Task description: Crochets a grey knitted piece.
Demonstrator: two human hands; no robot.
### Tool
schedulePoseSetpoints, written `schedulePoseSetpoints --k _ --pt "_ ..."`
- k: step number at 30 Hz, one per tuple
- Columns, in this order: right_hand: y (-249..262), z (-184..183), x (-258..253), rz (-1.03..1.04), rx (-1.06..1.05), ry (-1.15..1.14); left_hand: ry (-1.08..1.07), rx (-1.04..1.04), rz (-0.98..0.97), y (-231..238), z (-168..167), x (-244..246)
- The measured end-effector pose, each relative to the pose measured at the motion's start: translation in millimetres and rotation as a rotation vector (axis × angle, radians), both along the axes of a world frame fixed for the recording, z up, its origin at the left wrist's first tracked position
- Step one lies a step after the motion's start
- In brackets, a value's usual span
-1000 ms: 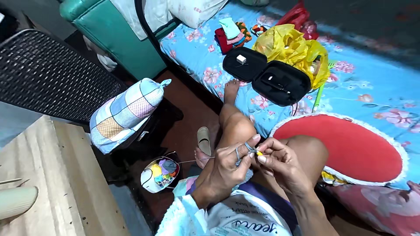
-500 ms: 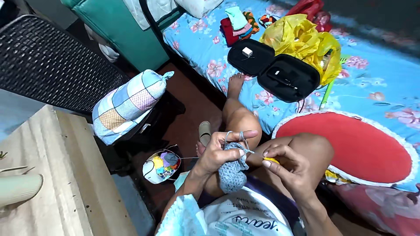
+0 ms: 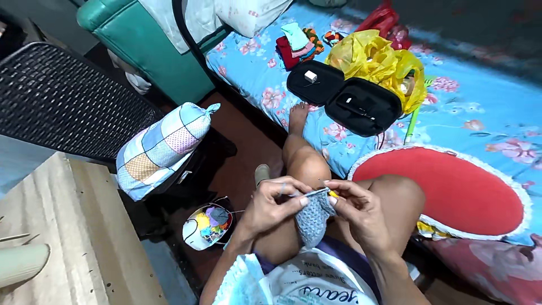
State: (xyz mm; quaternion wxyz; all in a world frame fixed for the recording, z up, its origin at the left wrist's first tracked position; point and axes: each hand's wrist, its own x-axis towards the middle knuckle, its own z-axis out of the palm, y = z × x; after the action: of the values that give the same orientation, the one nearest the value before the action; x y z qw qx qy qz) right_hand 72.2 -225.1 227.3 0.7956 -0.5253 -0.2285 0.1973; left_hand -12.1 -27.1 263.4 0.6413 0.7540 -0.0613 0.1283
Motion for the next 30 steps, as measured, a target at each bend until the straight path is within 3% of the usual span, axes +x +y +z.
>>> schedulePoseSetpoints --k 5,7,9,12,19,22,30 --pt "2.6 -12.3 8.5 0.155 0.184 0.146 0.289 0.242 -0.050 46.9 7.2 -19.6" --pt "5.3 -16.0 11.7 0.225 0.236 0.166 0.163 0.079 -0.157 55.1 -0.4 -20.2" --pt "7.3 -19.0 13.5 0.275 0.294 0.179 -0.046 -0.224 -0.254 47.8 -11.8 -12.0" --pt "6.5 -17.5 13.9 0.291 0.339 0.185 -0.158 -0.545 -0.226 11.3 -21.1 1.7" --pt "-2.4 -6.3 10.6 0.229 0.176 -0.033 0.128 -0.469 0.063 -30.5 7.6 4.5" --pt "-4.3 -0.7 8.3 0.223 0.146 -0.068 0.162 -0.451 0.065 -30.3 14.8 0.2" --pt "-11.3 16.5 -0.7 0.399 0.294 0.146 0.156 -0.491 0.092 -37.6 35.9 -13.1"
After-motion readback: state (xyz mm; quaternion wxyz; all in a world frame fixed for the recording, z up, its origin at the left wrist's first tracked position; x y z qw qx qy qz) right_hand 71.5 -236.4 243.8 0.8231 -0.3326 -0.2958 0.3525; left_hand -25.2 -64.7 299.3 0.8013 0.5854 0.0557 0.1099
